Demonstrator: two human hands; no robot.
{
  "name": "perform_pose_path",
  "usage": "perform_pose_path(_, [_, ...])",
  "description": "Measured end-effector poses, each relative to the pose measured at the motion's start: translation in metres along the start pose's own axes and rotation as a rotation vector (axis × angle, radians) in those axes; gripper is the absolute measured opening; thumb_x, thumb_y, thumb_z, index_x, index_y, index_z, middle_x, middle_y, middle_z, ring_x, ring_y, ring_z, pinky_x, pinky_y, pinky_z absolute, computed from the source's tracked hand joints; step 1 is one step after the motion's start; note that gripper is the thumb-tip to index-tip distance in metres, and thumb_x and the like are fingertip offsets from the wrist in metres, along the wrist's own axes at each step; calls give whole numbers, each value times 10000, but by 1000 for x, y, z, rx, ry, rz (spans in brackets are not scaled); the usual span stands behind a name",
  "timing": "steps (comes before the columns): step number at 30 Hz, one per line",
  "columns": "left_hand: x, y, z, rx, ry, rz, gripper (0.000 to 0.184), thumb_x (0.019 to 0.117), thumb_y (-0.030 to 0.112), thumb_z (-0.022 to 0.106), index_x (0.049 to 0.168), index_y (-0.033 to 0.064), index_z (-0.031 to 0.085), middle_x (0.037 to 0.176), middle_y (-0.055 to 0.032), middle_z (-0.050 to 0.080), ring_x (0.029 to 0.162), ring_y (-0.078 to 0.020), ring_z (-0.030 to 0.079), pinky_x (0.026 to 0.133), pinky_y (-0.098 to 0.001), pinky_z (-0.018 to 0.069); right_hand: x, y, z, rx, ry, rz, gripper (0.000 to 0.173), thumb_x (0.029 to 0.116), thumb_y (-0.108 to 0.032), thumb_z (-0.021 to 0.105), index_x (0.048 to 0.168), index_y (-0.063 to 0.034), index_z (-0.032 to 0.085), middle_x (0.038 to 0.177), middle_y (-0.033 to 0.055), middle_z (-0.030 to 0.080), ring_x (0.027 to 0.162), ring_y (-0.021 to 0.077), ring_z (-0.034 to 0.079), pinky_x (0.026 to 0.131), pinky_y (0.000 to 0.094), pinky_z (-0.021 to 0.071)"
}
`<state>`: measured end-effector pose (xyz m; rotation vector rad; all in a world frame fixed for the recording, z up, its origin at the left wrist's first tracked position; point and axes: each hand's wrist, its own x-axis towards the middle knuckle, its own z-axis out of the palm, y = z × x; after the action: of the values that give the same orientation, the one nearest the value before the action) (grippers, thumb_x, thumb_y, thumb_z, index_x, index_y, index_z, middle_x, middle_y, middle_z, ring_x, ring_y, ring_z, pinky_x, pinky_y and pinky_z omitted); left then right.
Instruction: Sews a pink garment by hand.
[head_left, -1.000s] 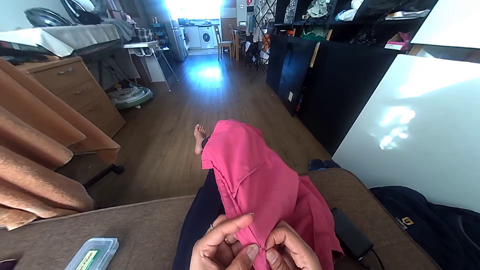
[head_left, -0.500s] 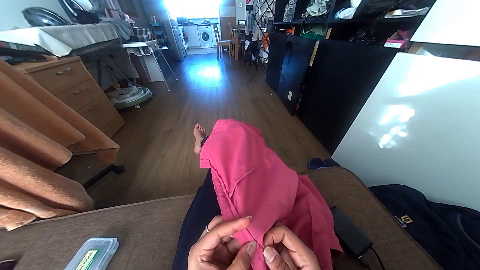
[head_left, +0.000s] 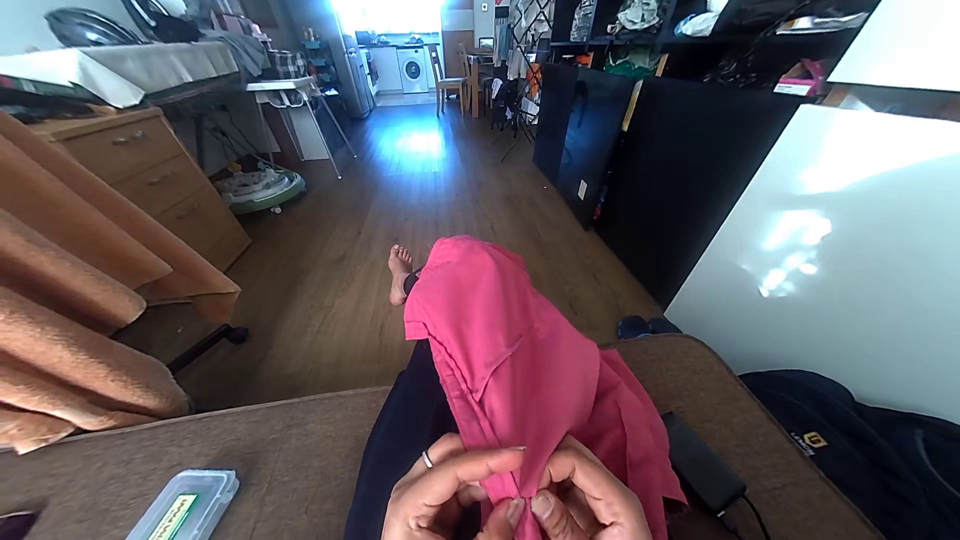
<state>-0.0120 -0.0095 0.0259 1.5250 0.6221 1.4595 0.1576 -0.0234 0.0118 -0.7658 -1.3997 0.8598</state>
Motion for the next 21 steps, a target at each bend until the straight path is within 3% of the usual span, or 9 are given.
perform_pose_path(5, [0, 2, -1, -82, -5, -52, 388, 868, -39, 739, 1214, 137, 754, 1119, 61, 691, 932, -18, 681, 805, -201, 608, 0, 0, -1, -5, -13, 0, 100, 966, -90, 684, 939, 5, 666, 916, 16, 628, 825, -25, 616, 720, 130, 539])
perform_pose_path(9, [2, 3, -1, -229, 4, -137, 392, 881, -71, 704, 1218, 126, 744, 1062, 40, 774, 884, -32, 726, 808, -231, 613, -2, 2, 2, 5, -16, -13, 102, 988, -92, 649, 935, -7, 634, 930, 11, 607, 844, -31, 599, 743, 130, 531])
perform_pose_path(21, [0, 0, 9, -276, 111, -123, 393, 823, -120, 730, 1122, 133, 696, 972, 53, 762, 850, -31, 723, 801, -230, 613, -6, -1, 8, 79, -34, 64, 67, 1022, -6, 506, 988, -10, 563, 895, -30, 593, 788, -60, 564, 717, 138, 502])
